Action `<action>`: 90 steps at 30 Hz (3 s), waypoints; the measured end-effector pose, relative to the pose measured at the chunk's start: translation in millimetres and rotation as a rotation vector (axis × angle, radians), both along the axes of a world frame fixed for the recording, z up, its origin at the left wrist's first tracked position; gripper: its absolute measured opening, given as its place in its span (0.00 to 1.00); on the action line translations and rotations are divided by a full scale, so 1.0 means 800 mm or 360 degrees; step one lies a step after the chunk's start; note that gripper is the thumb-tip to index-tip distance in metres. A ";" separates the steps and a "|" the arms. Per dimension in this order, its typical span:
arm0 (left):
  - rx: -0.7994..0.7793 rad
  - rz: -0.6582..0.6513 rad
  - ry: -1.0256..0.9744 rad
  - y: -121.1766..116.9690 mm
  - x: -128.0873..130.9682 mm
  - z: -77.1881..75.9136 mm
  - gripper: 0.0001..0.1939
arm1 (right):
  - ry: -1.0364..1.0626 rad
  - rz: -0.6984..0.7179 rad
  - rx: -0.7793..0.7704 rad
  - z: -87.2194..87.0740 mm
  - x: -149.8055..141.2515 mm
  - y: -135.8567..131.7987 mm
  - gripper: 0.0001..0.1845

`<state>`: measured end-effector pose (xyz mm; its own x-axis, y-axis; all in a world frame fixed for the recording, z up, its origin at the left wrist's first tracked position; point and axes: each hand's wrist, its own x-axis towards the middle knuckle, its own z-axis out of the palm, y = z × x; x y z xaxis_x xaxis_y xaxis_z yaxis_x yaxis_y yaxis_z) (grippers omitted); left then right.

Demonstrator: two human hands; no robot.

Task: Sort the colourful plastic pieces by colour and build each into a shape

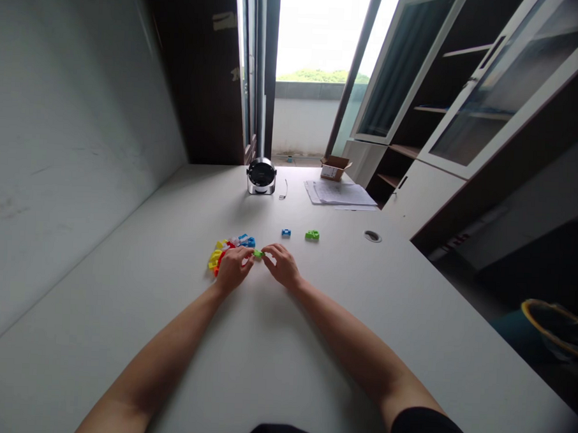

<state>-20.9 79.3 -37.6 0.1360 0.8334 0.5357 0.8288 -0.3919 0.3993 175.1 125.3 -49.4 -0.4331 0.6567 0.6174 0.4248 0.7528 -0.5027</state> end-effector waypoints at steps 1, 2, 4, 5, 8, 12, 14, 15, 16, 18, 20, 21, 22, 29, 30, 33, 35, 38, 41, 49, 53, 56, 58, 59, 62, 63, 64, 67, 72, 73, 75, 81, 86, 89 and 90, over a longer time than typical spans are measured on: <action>0.0000 -0.0002 0.0002 0.000 0.000 0.000 0.10 | 0.0000 0.0000 0.0000 0.000 0.000 0.000 0.07; 0.0001 -0.0004 0.0003 0.000 0.000 -0.001 0.10 | 0.0001 0.0001 0.0001 0.000 0.000 0.000 0.07; 0.0001 -0.0008 0.0005 0.000 0.000 -0.001 0.10 | 0.0005 0.0004 0.0005 0.000 0.000 0.001 0.07; 0.0001 -0.0008 0.0004 0.000 0.000 -0.001 0.10 | 0.0006 0.0005 0.0007 -0.001 0.000 0.001 0.07; 0.0003 -0.0004 -0.0003 0.000 0.000 0.000 0.10 | 0.0007 0.0000 0.0011 -0.001 0.000 0.001 0.07; -0.0002 -0.0009 -0.0010 0.000 0.000 -0.001 0.10 | 0.0007 0.0007 0.0010 -0.001 0.000 0.001 0.07; -0.0008 -0.0011 -0.0012 0.001 0.000 -0.001 0.10 | 0.0008 0.0009 0.0007 -0.002 0.000 0.001 0.07; -0.0012 -0.0010 -0.0013 0.001 0.000 -0.001 0.10 | 0.0008 0.0010 0.0006 -0.002 0.000 0.000 0.07; -0.0017 -0.0008 -0.0012 0.000 0.000 -0.001 0.10 | 0.0007 0.0013 0.0005 -0.002 0.000 0.000 0.07; -0.0034 -0.0001 -0.0008 0.000 0.000 -0.001 0.11 | 0.0008 0.0017 0.0000 -0.001 0.000 0.000 0.07; -0.0050 0.0007 0.0001 0.000 0.000 0.000 0.12 | 0.0026 -0.0001 -0.0011 0.002 0.002 0.005 0.07; -0.0057 0.0010 0.0010 0.000 0.000 0.000 0.12 | 0.0049 -0.0025 -0.0020 0.003 0.004 0.009 0.07; -0.0061 0.0009 0.0023 0.000 0.000 0.000 0.12 | 0.0082 -0.0061 -0.0032 0.006 0.008 0.015 0.08; -0.0082 -0.0092 0.0189 -0.002 0.003 0.001 0.12 | 0.0234 -0.0719 -0.0092 0.017 0.078 0.090 0.12; -0.0080 -0.0110 0.0202 -0.002 0.003 0.000 0.13 | 0.0169 -0.0834 -0.0080 0.017 0.091 0.101 0.11; -0.0076 -0.0149 0.0212 -0.002 0.003 -0.001 0.12 | -0.0063 -0.1085 -0.0100 0.012 0.125 0.126 0.11; -0.0077 -0.0169 0.0208 -0.002 0.003 -0.001 0.13 | -0.0214 -0.1150 -0.0121 0.007 0.140 0.137 0.10; -0.0073 -0.0169 0.0205 -0.001 0.003 0.000 0.15 | -0.0409 -0.1158 -0.0120 0.002 0.151 0.149 0.10; -0.0085 -0.0168 0.0202 -0.001 0.003 0.002 0.17 | -0.0539 -0.1127 -0.0091 -0.002 0.152 0.155 0.10; -0.0082 -0.0207 0.0280 0.003 0.000 -0.009 0.21 | -0.0703 -0.1105 -0.0087 -0.007 0.148 0.155 0.09; -0.0023 -0.0236 0.0225 0.003 0.000 -0.009 0.19 | -0.0756 -0.1137 -0.0073 -0.007 0.147 0.152 0.10; -0.0012 -0.0231 0.0227 0.001 0.001 -0.005 0.16 | -0.0774 -0.1138 -0.0052 -0.006 0.147 0.150 0.10; -0.0040 -0.0221 0.0230 0.000 0.000 -0.004 0.15 | -0.0771 -0.1142 -0.0047 -0.006 0.147 0.148 0.10; -0.0057 -0.0216 0.0224 0.000 0.000 -0.004 0.14 | -0.0765 -0.1145 -0.0053 -0.006 0.147 0.148 0.10; -0.0109 -0.0186 0.0217 0.000 0.000 -0.004 0.14 | -0.0711 -0.1149 -0.0081 -0.005 0.147 0.144 0.12; -0.0124 -0.0172 0.0228 0.000 -0.001 -0.004 0.15 | -0.0675 -0.1153 -0.0084 -0.005 0.146 0.142 0.13; -0.0136 -0.0158 0.0244 0.001 -0.001 -0.004 0.16 | -0.0632 -0.1156 -0.0084 -0.004 0.145 0.140 0.14; -0.0146 -0.0123 0.0291 0.002 0.000 -0.005 0.17 | -0.0475 -0.1152 -0.0076 0.001 0.138 0.131 0.16; -0.0101 -0.0077 0.0304 0.003 0.000 -0.006 0.16 | -0.0171 -0.0955 0.0005 0.014 0.107 0.106 0.13; -0.0089 -0.0071 0.0311 0.003 0.000 -0.006 0.16 | -0.0114 -0.0891 0.0024 0.016 0.097 0.099 0.13; -0.0077 -0.0066 0.0321 0.002 0.000 -0.005 0.15 | -0.0039 -0.0748 0.0030 0.018 0.076 0.082 0.10; -0.0104 -0.0067 0.0269 0.000 0.001 -0.001 0.13 | -0.0071 -0.0094 -0.0186 0.000 0.018 0.028 0.09; -0.0095 -0.0011 0.0293 0.001 -0.002 -0.002 0.12 | -0.0259 -0.0025 -0.0176 -0.015 0.003 0.008 0.12; -0.0089 0.0001 0.0309 0.002 -0.003 -0.003 0.09 | -0.0330 -0.0023 -0.0162 -0.016 0.003 0.007 0.14; -0.0087 -0.0005 0.0314 0.002 -0.003 -0.004 0.08 | -0.0355 -0.0026 -0.0162 -0.015 0.004 0.007 0.14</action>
